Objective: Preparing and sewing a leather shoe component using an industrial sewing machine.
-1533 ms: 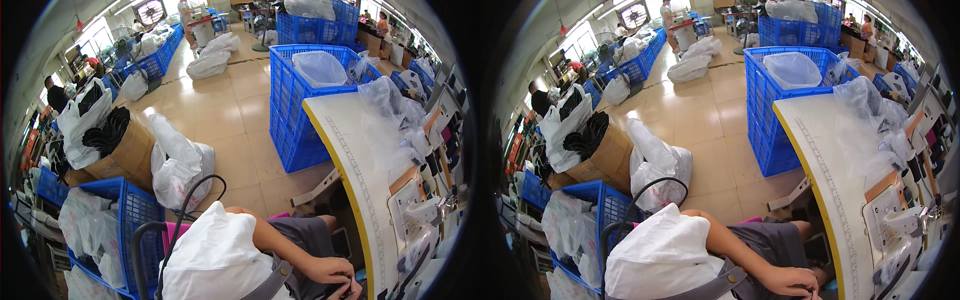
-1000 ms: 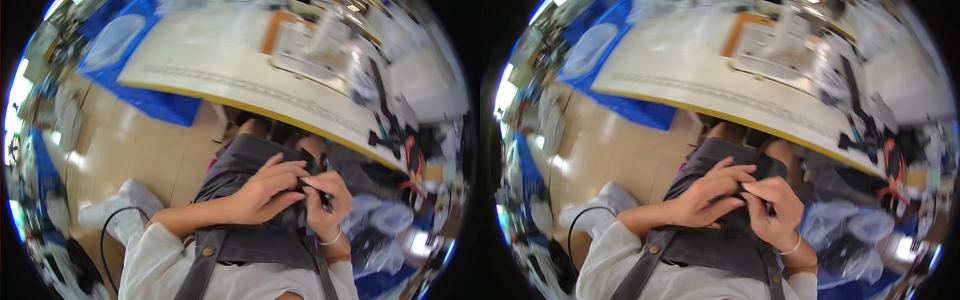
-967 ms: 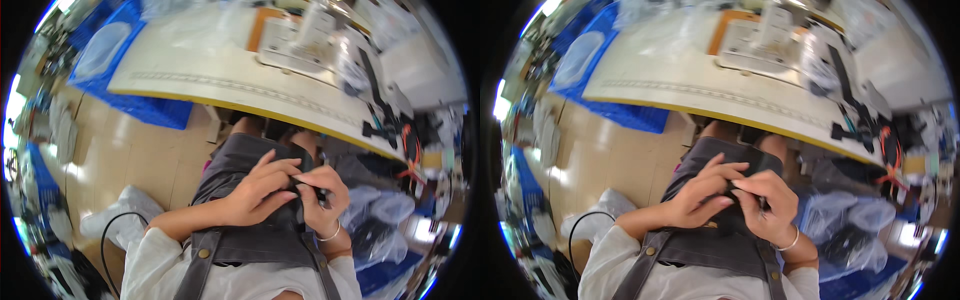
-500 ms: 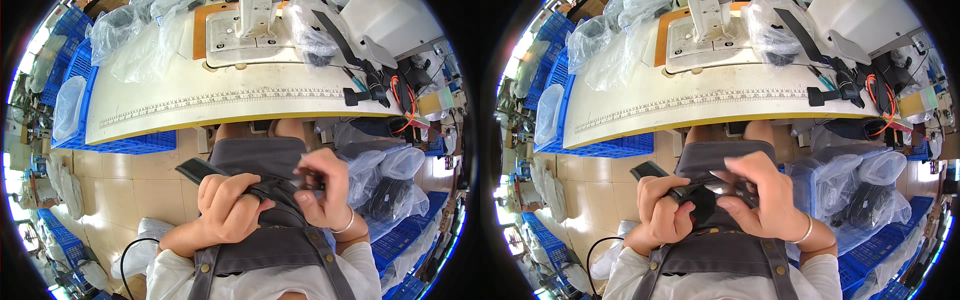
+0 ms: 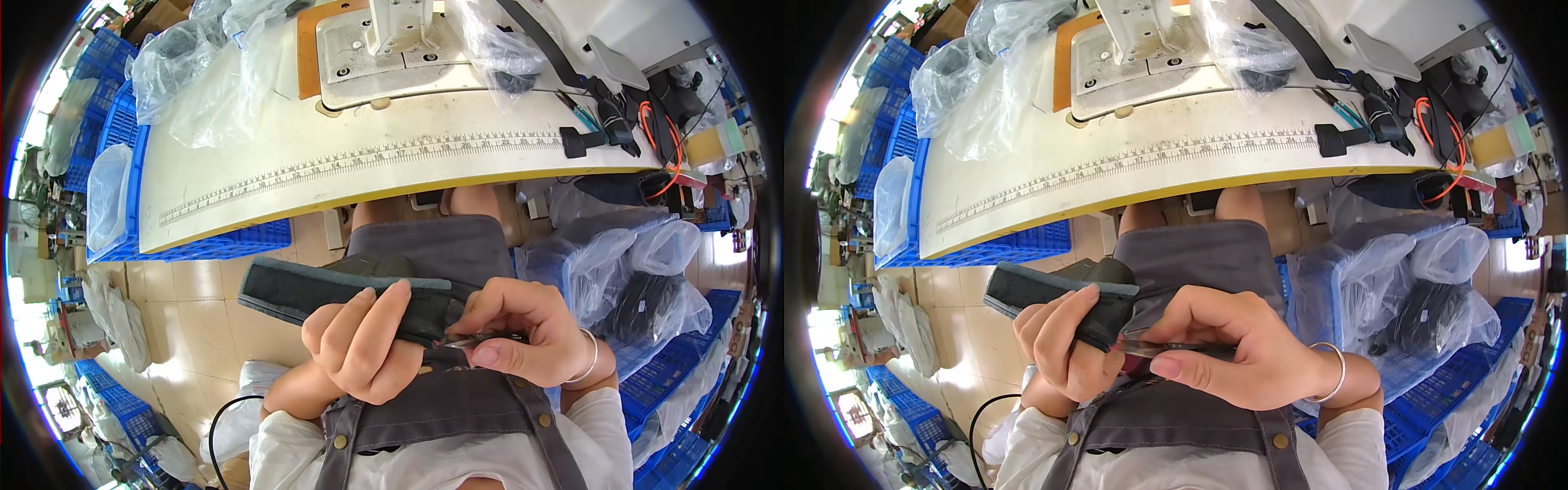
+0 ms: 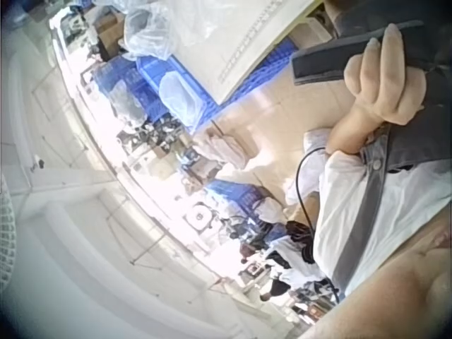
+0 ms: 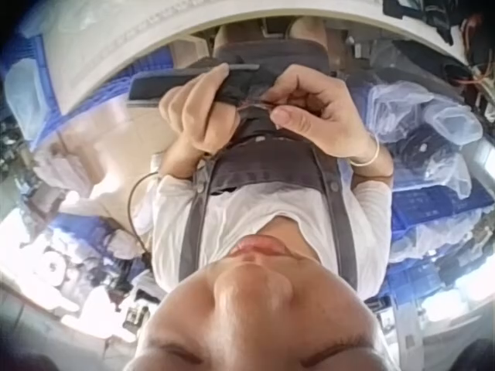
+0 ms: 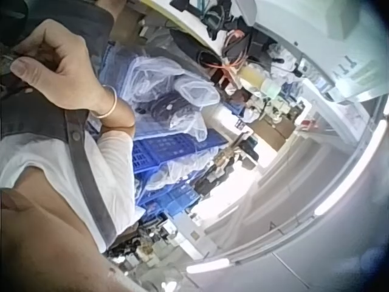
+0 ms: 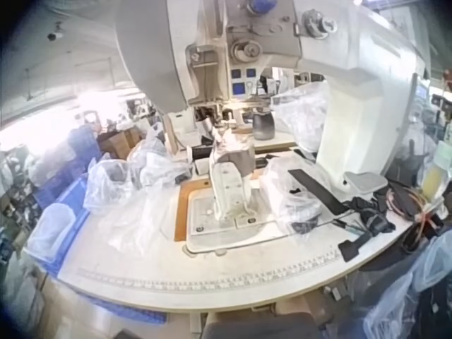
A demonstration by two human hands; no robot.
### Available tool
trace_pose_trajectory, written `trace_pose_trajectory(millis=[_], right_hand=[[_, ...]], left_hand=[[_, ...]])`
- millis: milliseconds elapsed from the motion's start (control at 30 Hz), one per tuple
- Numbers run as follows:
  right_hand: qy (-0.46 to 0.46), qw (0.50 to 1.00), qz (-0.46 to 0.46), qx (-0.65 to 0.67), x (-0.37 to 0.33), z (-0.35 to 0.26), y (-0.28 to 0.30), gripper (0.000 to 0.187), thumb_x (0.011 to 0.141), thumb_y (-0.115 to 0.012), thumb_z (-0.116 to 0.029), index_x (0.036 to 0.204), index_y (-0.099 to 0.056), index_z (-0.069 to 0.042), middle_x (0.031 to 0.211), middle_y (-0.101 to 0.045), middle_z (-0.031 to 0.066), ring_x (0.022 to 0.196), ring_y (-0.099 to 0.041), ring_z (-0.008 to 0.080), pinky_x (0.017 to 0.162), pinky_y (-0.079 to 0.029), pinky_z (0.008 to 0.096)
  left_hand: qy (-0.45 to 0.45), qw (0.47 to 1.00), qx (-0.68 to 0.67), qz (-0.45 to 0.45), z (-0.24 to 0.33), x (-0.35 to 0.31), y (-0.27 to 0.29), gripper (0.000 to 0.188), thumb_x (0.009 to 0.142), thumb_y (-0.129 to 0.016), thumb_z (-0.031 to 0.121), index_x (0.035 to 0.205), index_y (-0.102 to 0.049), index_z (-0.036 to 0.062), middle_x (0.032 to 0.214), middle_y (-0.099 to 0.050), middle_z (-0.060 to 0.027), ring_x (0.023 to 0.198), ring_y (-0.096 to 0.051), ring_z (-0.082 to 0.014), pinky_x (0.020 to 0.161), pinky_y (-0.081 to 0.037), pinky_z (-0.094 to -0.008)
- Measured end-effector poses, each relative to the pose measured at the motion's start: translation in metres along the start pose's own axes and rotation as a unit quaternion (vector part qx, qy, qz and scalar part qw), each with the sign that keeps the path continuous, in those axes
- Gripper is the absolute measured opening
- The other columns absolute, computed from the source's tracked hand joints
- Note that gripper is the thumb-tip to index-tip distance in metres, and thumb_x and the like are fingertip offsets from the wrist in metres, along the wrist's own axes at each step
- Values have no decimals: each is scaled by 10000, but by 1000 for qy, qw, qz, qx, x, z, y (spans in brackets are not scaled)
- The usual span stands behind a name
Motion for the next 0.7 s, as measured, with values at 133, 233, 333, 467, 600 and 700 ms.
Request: trace_pose_trajectory(millis=[133, 233, 333, 467, 600, 700], right_hand=[[25, 1000, 10, -9, 0, -2, -1, 141, 857, -573, -56, 934, -504, 39, 934, -616, 87, 863, -570, 76, 753, -477, 212], [6, 1000, 21, -3, -1, -1, -1, 160, 838, -596, -59, 921, -501, 40, 892, -585, 85, 801, -551, 80, 708, -457, 211], [-14, 999, 37, 9, -2, 1, -1, 186, 820, -622, -66, 908, -498, 39, 851, -556, 80, 739, -533, 85, 662, -439, 210], [-24, 998, 33, 44, -1, 4, -1, 183, 813, -631, -62, 897, -495, 28, 855, -558, 71, 746, -529, 78, 673, -436, 205], [-56, 992, 19, 109, 1, 10, 1, 190, 804, -642, -60, 894, -495, 20, 853, -555, 67, 748, -526, 75, 681, -432, 201], [-48, 989, 17, 137, 1, 16, 2, 197, 796, -651, -52, 894, -496, 18, 846, -551, 64, 741, -523, 71, 681, -427, 196]], left_hand=[[-13, 1000, 3, -9, 2, 0, 1, 113, 717, -533, 204, 691, -439, 147, 894, -656, -95, 720, -547, -181, 593, -330, -248], [-23, 999, 11, -30, 3, -1, 2, 127, 729, -515, 219, 662, -433, 149, 913, -656, -87, 737, -545, -185, 590, -329, -249], [-38, 998, 35, -29, 5, -1, 2, 148, 733, -506, 228, 638, -424, 150, 922, -655, -78, 749, -541, -186, 588, -329, -252], [-54, 997, 51, -17, 5, 0, 1, 159, 732, -508, 225, 626, -417, 149, 919, -656, -72, 748, -540, -184, 586, -320, -254], [-74, 996, 54, -16, 5, 0, 0, 165, 725, -503, 216, 609, -407, 149, 916, -656, -69, 743, -539, -181, 586, -301, -255], [-67, 997, 43, -19, 6, -3, -2, 166, 713, -503, 213, 597, -400, 153, 920, -656, -67, 739, -540, -181, 587, -295, -257]])
Point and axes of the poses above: each hand's wrist, its own x-axis towards the middle knuckle, its own y-axis out of the back of the hand, z = x × y, the point moved 4 cm from there along x, towards the middle knuckle
